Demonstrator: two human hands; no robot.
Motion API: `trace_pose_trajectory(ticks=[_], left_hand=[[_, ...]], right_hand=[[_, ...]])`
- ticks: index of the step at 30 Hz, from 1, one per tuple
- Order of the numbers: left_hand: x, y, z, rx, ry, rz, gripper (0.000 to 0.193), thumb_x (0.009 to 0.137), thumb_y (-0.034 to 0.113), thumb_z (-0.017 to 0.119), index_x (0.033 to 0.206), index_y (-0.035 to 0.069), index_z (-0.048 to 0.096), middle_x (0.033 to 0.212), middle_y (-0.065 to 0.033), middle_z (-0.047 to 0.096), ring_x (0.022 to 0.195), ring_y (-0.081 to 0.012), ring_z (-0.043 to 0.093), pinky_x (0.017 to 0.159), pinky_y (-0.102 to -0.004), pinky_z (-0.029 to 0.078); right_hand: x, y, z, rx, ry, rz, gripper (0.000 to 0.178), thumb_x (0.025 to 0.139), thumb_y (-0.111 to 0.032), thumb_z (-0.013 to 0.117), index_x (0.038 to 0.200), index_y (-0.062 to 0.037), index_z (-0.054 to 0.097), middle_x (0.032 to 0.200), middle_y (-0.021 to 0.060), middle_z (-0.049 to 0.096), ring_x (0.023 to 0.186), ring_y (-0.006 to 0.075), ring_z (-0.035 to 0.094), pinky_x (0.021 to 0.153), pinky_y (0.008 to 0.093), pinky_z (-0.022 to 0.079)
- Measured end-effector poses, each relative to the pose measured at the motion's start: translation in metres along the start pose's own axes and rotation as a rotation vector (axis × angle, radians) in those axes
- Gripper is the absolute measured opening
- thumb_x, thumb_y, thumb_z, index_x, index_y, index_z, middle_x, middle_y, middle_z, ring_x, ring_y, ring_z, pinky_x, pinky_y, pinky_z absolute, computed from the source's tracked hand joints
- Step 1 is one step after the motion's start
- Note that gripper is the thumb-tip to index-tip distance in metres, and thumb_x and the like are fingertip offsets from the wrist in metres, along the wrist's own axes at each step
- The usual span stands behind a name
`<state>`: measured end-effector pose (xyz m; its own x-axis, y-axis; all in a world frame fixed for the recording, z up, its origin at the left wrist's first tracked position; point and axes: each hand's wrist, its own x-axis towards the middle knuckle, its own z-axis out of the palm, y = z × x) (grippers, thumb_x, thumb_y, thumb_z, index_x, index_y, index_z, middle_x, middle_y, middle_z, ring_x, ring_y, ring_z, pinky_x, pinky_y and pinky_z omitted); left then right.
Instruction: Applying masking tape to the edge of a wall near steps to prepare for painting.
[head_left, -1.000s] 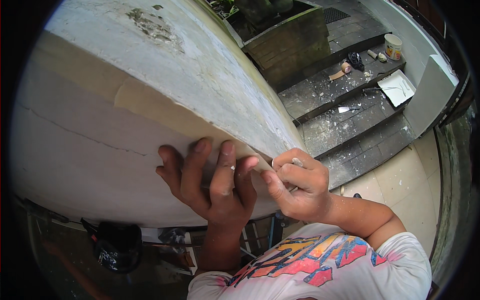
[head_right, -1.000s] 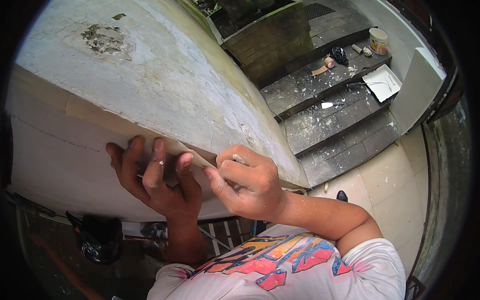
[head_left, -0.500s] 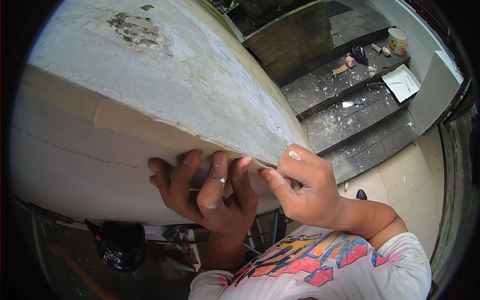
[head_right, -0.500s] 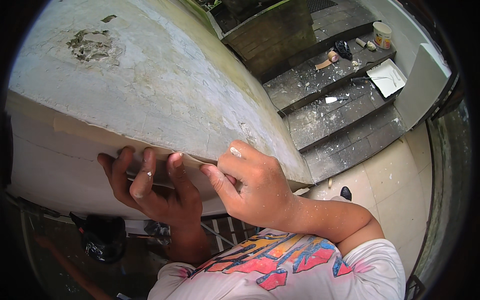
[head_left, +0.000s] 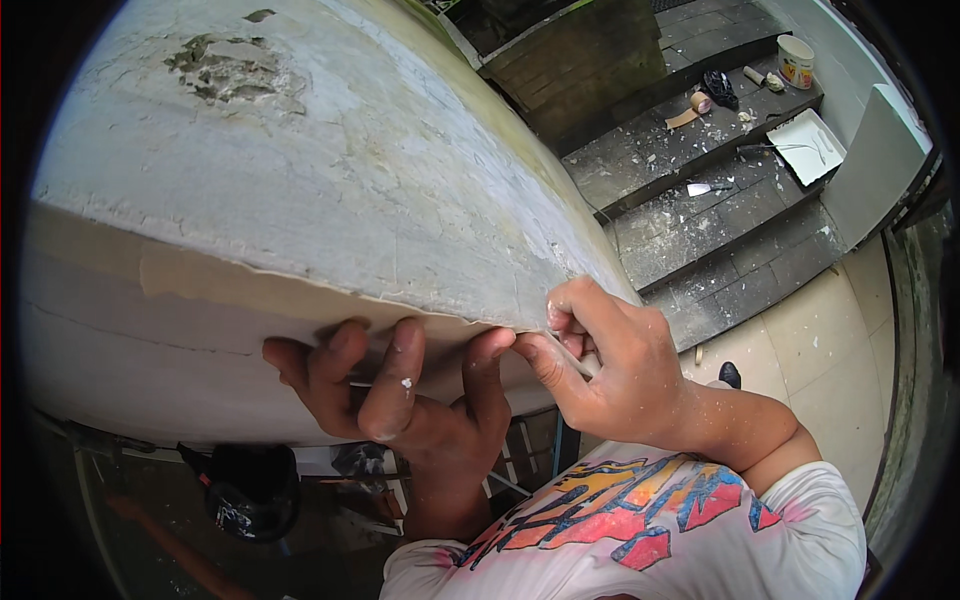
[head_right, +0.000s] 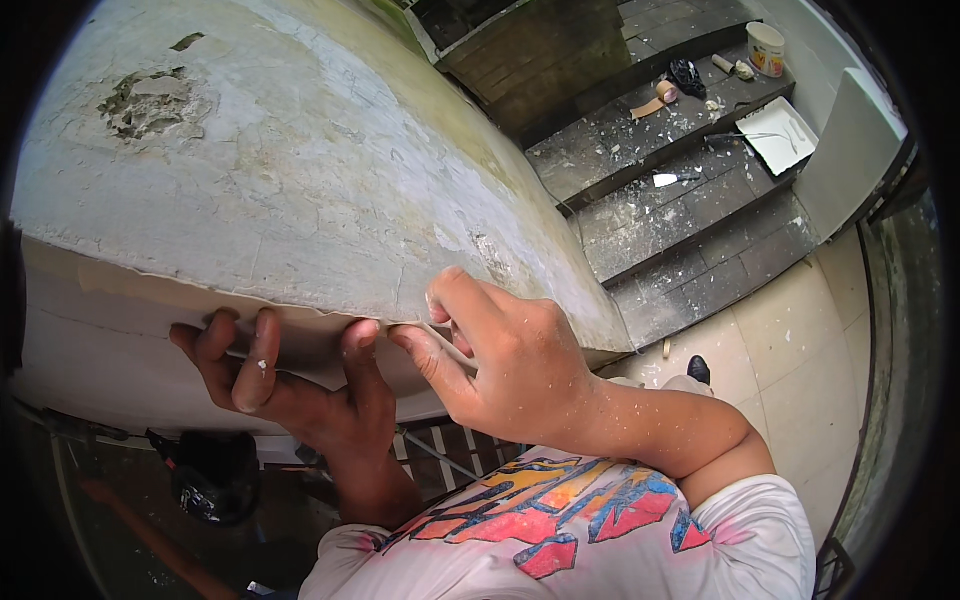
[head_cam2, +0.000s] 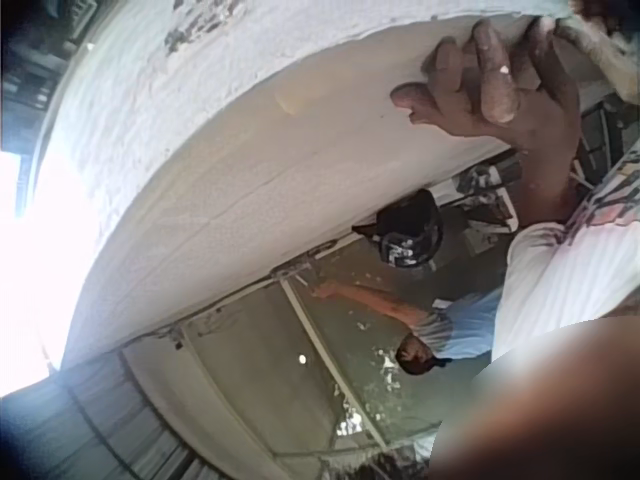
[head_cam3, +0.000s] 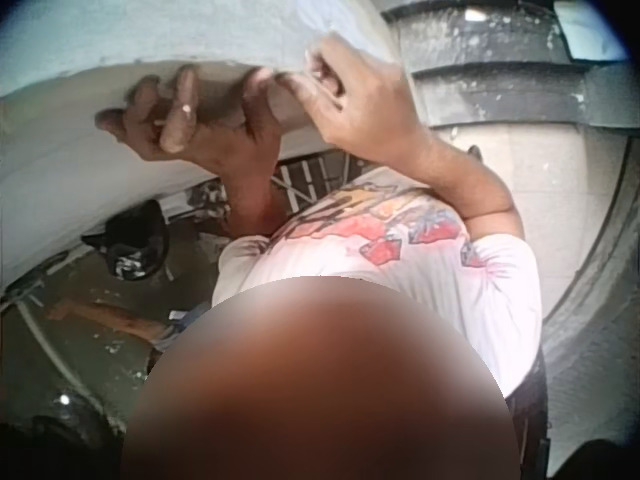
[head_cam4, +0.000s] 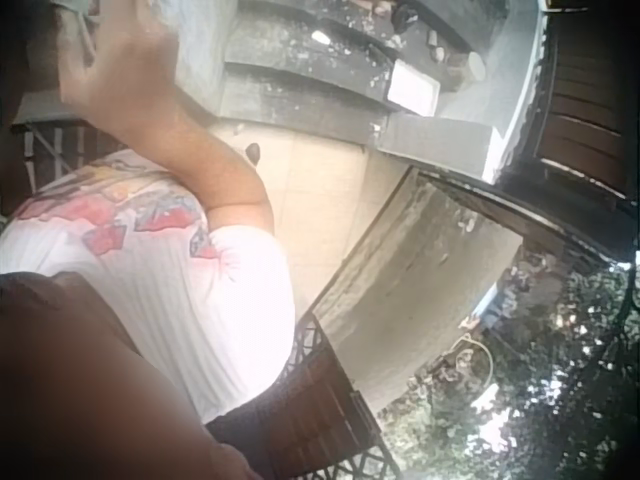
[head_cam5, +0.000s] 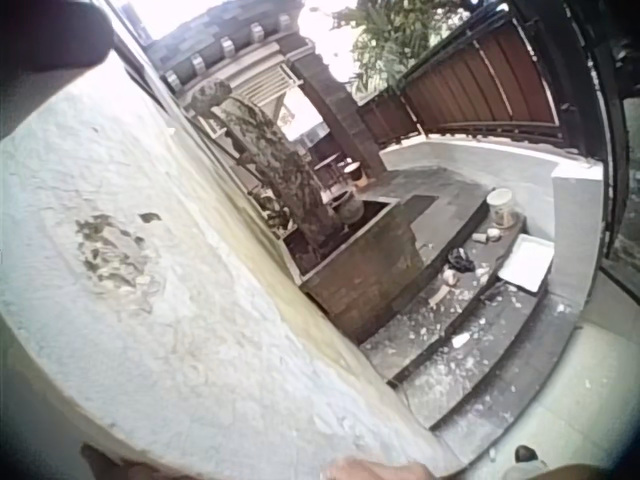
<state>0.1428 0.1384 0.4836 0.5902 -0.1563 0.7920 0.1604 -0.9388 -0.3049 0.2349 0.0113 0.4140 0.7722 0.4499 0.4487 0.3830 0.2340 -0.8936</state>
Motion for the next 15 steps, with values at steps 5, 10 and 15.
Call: trace_pose_trajectory(ticks=[5,10,15], left_hand=[[-0.001,0.001,-0.002,-0.045,-0.05,-0.036,0.069,0.081,0.039,0.083,0.131,0.02,0.04,0.135,-0.0083,0.03,0.147,-0.0449,0.008,0.118,-0.0703,0.003],[-0.001,-0.001,0.0,-0.077,-0.054,-0.019,0.071,0.08,0.037,0.084,0.134,0.021,0.039,0.139,-0.0095,0.027,0.148,-0.047,0.003,0.118,-0.0699,0.003],[-0.004,-0.004,0.001,-0.066,-0.051,-0.015,0.053,0.089,0.026,0.073,0.132,0.021,0.042,0.14,-0.011,0.027,0.148,-0.0474,0.003,0.117,-0.0691,0.004]], right_hand=[[0.002,0.009,-0.001,-0.252,0.019,-0.364,0.018,0.087,-0.016,0.072,0.091,-0.0054,0.058,0.068,0.0092,0.054,0.055,0.0285,0.06,0.047,0.0396,0.047],[0.0,0.011,-0.006,-0.228,-0.027,-0.357,0.016,0.086,-0.015,0.072,0.088,-0.0064,0.059,0.068,0.0084,0.053,0.055,0.0278,0.06,0.047,0.0388,0.046],[-0.001,0.003,-0.011,-0.334,0.011,-0.344,0.015,0.085,-0.018,0.073,0.087,-0.0079,0.062,0.069,0.0077,0.054,0.057,0.0268,0.059,0.051,0.0382,0.046]])
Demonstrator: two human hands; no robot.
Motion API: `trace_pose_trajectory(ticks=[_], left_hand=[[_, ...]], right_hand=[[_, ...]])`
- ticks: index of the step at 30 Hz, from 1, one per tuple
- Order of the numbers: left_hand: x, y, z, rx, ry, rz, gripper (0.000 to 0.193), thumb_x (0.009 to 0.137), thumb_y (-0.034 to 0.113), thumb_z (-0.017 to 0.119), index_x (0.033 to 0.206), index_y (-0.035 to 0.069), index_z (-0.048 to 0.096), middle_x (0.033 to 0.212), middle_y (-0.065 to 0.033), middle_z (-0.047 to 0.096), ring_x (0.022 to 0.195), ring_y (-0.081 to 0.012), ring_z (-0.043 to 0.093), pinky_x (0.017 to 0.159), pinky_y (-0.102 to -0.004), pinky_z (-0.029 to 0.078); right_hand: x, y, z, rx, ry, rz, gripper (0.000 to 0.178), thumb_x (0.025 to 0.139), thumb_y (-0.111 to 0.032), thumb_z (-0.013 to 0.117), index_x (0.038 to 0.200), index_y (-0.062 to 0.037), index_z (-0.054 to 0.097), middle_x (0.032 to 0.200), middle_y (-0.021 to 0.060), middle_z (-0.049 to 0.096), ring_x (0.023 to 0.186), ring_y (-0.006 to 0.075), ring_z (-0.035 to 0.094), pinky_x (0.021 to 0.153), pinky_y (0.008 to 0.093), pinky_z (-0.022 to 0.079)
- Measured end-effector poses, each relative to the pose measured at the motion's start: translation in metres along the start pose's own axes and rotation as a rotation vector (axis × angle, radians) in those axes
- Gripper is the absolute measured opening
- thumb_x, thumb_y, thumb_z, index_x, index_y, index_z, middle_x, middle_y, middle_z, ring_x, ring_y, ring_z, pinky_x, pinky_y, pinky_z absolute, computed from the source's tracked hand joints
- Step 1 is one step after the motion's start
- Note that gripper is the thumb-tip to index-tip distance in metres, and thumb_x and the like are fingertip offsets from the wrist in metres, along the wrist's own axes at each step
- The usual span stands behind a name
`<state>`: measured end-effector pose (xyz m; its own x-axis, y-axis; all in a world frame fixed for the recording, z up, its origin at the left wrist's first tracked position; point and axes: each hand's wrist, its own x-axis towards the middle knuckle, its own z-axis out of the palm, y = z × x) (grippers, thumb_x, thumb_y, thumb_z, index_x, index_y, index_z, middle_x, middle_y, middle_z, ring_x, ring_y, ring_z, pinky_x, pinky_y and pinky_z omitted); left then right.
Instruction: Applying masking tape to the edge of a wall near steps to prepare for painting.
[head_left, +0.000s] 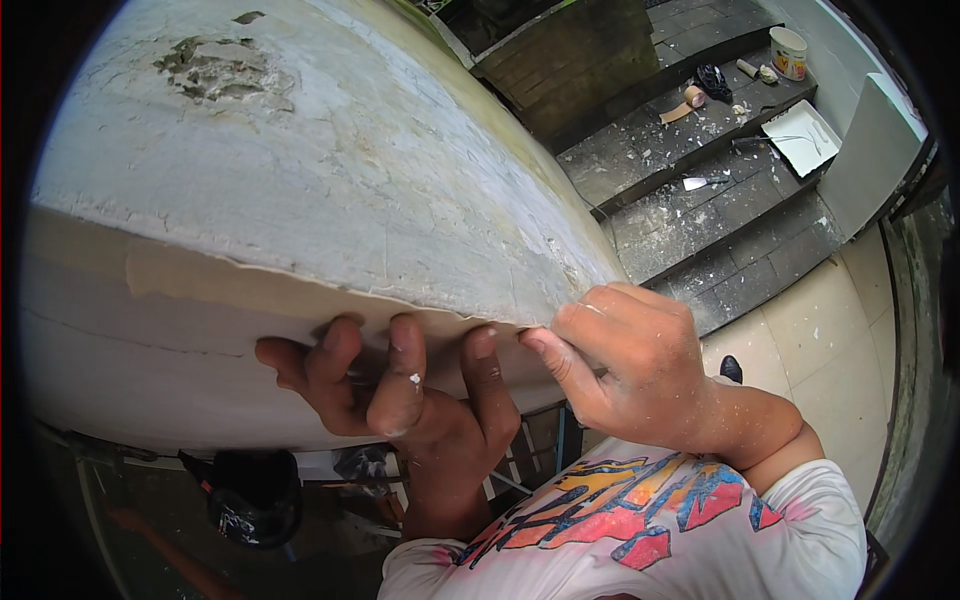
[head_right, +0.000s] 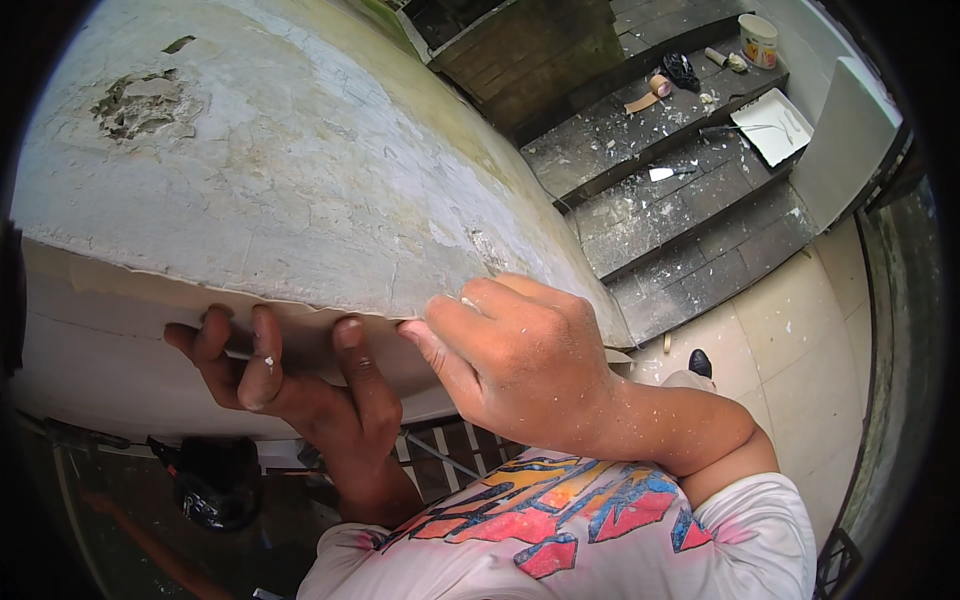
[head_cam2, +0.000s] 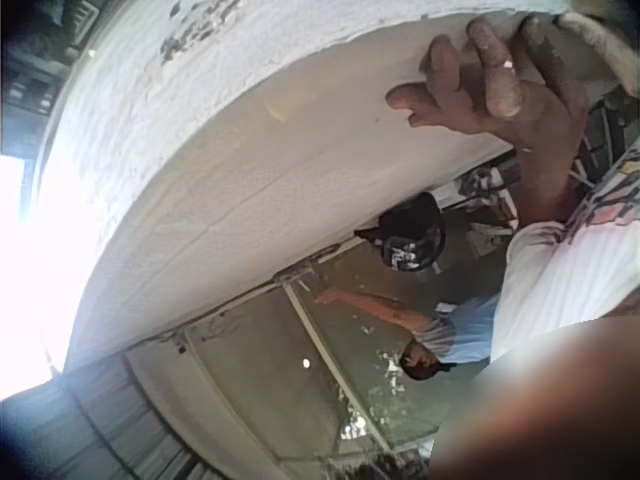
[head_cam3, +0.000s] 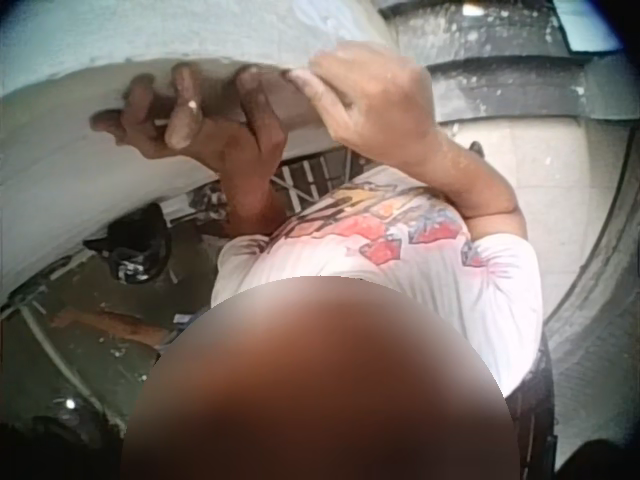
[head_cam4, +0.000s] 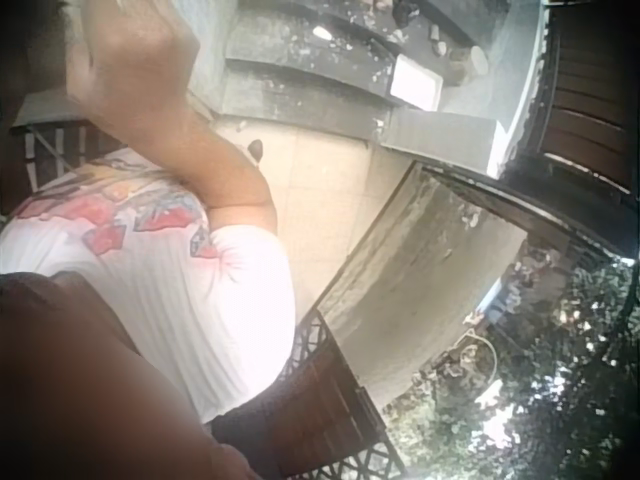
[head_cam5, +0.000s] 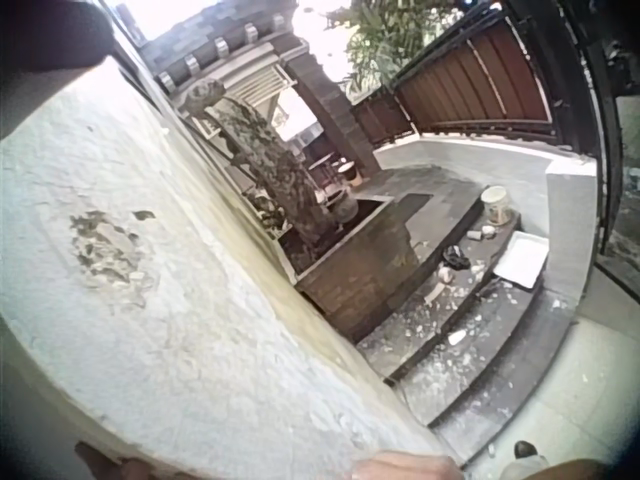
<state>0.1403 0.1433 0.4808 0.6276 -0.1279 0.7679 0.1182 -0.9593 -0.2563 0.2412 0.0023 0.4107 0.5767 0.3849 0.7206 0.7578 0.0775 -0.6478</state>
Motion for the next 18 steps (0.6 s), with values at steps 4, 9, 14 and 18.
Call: trace_pose_trajectory(ticks=[4,9,14,18], left_hand=[[-0.002,0.001,0.001,-0.004,0.027,-0.006,0.034,0.095,0.016,0.059,0.127,0.018,0.047,0.14,-0.0135,0.031,0.147,-0.0478,0.008,0.116,-0.0681,0.007],[0.006,0.004,0.009,0.043,0.139,0.018,0.021,0.098,0.017,0.057,0.118,0.013,0.052,0.135,-0.0152,0.037,0.143,-0.0447,0.021,0.118,-0.065,0.013],[0.012,0.013,0.009,0.127,0.177,0.006,0.014,0.099,0.017,0.056,0.11,0.009,0.053,0.127,-0.0157,0.04,0.136,-0.0404,0.034,0.117,-0.0644,0.021],[0.014,0.016,0.003,0.106,0.17,0.003,0.014,0.098,0.016,0.059,0.108,0.009,0.054,0.124,-0.0158,0.042,0.131,-0.0376,0.04,0.117,-0.0649,0.022]], right_hand=[[0.009,-0.007,-0.004,0.02,0.055,0.013,0.02,0.084,-0.017,0.076,0.09,-0.0046,0.062,0.073,0.0079,0.056,0.064,0.0249,0.058,0.058,0.0368,0.047],[0.011,-0.015,0.013,0.329,0.182,0.093,0.023,0.08,-0.007,0.079,0.092,-0.0008,0.06,0.078,0.0092,0.059,0.066,0.0251,0.059,0.06,0.0347,0.048],[0.006,-0.018,0.01,0.504,0.087,0.189,0.017,0.083,-0.001,0.075,0.092,-0.0004,0.06,0.079,0.0076,0.062,0.061,0.015,0.06,0.053,0.0277,0.047],[0.011,-0.022,0.006,0.494,0.06,0.167,0.016,0.086,-0.004,0.074,0.09,-0.0011,0.059,0.075,0.005,0.061,0.057,0.0106,0.057,0.051,0.0252,0.046]])
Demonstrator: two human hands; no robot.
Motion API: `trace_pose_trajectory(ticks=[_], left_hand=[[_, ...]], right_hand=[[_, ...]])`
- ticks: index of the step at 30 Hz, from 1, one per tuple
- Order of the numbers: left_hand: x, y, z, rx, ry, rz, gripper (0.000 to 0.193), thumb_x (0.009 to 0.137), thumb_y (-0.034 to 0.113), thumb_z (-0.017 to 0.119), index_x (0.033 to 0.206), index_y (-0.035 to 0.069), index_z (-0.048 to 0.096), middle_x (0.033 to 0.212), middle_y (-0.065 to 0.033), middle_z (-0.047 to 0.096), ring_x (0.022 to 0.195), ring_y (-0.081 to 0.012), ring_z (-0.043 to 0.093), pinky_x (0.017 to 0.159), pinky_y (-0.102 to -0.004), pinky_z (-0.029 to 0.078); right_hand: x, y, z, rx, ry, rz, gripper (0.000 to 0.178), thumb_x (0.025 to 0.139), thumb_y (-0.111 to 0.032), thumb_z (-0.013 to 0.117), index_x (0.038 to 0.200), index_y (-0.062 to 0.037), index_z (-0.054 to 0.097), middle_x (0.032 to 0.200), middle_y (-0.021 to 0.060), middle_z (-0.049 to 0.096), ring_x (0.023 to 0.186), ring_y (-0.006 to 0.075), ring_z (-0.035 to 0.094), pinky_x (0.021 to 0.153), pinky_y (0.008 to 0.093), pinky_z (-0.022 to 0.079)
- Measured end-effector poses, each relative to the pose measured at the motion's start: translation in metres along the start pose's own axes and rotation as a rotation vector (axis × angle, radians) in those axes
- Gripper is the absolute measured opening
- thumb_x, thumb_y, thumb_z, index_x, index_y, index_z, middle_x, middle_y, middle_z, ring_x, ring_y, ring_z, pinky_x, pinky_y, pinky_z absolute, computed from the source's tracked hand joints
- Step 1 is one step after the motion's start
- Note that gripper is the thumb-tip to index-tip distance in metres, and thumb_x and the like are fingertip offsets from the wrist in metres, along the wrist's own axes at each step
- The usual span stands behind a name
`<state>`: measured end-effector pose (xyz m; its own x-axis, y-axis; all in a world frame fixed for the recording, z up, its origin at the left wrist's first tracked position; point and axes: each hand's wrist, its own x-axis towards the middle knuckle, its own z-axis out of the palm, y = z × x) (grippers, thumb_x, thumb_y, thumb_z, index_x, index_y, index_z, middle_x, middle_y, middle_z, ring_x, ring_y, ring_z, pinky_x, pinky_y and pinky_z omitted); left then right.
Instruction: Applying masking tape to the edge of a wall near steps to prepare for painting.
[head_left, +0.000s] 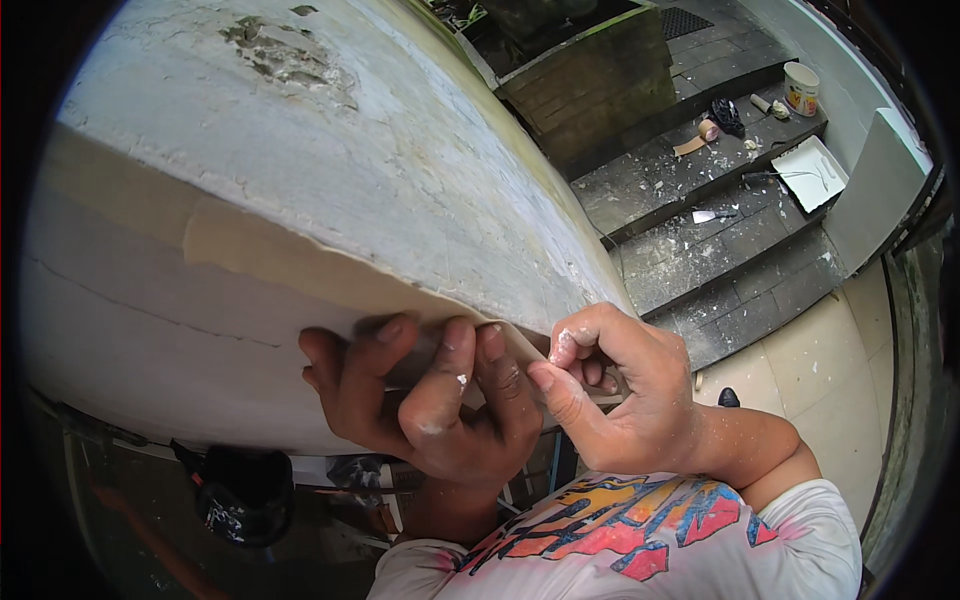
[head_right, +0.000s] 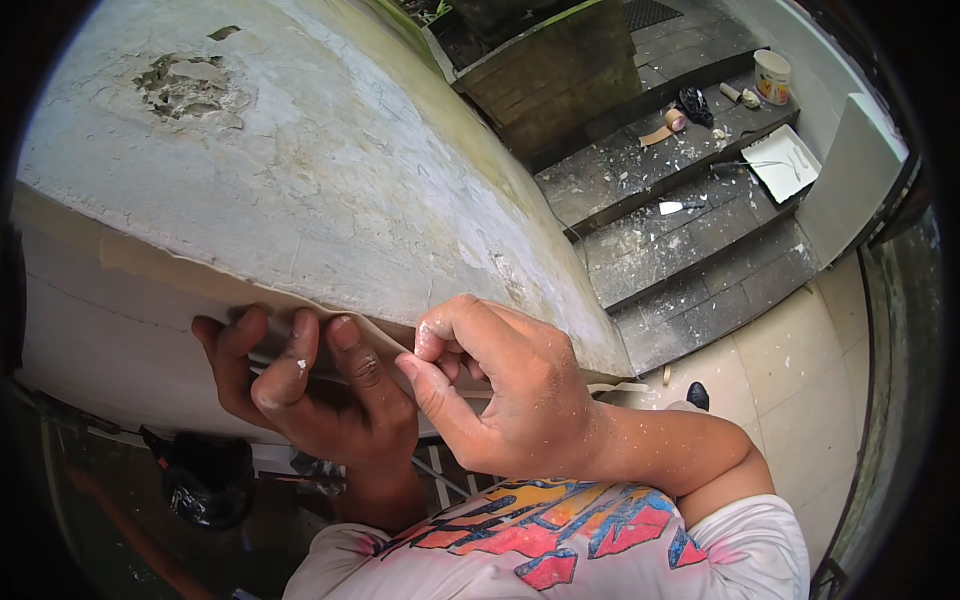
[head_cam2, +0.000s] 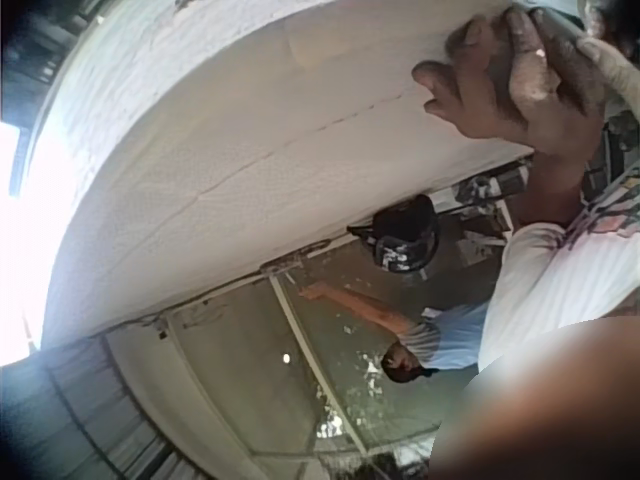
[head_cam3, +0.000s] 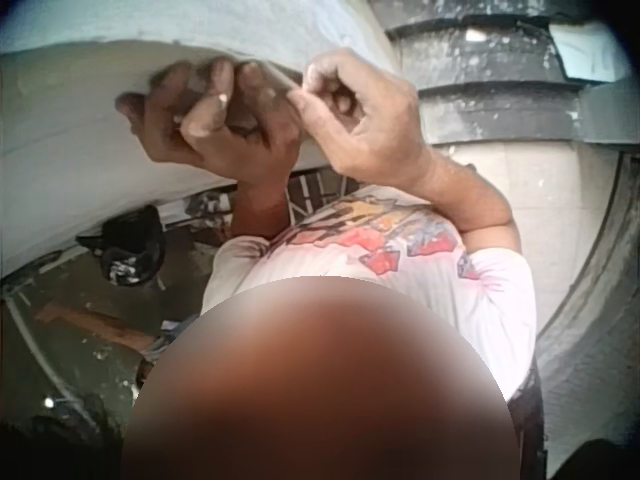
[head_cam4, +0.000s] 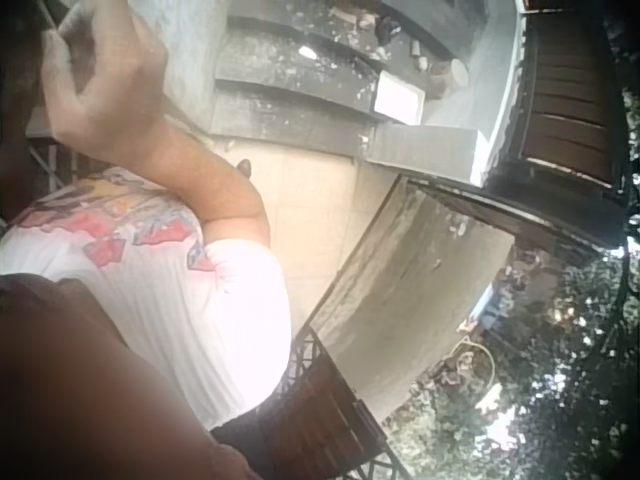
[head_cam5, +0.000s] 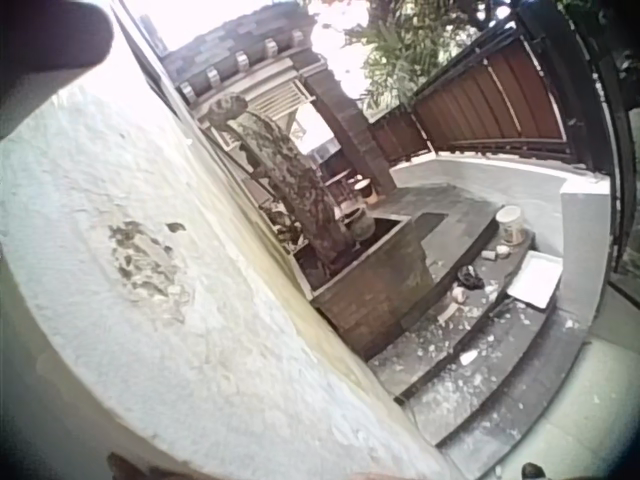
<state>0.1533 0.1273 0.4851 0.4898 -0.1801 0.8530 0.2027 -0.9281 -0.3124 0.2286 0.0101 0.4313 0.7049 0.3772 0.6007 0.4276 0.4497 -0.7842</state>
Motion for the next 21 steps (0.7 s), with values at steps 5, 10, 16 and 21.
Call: trace_pose_trajectory(ticks=[5,10,16,21], left_hand=[[0.0,-0.004,-0.01,-0.006,-0.032,-0.01,0.014,0.097,0.016,0.062,0.107,0.009,0.055,0.122,-0.0162,0.043,0.128,-0.0356,0.042,0.117,-0.0654,0.021],[-0.003,-0.009,-0.002,-0.071,-0.009,-0.012,0.026,0.089,0.025,0.075,0.107,0.017,0.058,0.124,-0.0099,0.045,0.135,-0.0358,0.032,0.118,-0.0604,0.019],[-0.004,-0.005,0.002,-0.027,0.013,-0.043,0.025,0.096,0.028,0.066,0.111,0.015,0.05,0.127,-0.0134,0.038,0.137,-0.0392,0.031,0.118,-0.0637,0.013],[-0.006,-0.012,0.002,-0.084,-0.034,-0.027,0.034,0.09,0.033,0.074,0.111,0.018,0.051,0.126,-0.01,0.039,0.136,-0.036,0.029,0.119,-0.0616,0.014]], right_hand=[[0.008,-0.005,0.002,-0.07,-0.014,0.027,0.017,0.088,-0.009,0.073,0.083,-0.0032,0.058,0.063,0.0047,0.057,0.051,0.0138,0.055,0.047,0.0271,0.042],[0.014,-0.002,-0.001,-0.089,-0.015,0.054,0.018,0.089,-0.01,0.072,0.082,-0.0031,0.058,0.063,0.0068,0.056,0.05,0.0162,0.055,0.047,0.0297,0.042],[0.013,-0.003,0.001,-0.065,-0.026,0.034,0.016,0.09,-0.009,0.071,0.082,-0.0029,0.058,0.062,0.008,0.055,0.049,0.0182,0.055,0.046,0.0309,0.042],[0.011,0.003,0.002,-0.097,-0.009,0.008,0.015,0.089,-0.009,0.07,0.084,-0.0023,0.057,0.065,0.0099,0.057,0.052,0.0229,0.057,0.048,0.0346,0.044]])
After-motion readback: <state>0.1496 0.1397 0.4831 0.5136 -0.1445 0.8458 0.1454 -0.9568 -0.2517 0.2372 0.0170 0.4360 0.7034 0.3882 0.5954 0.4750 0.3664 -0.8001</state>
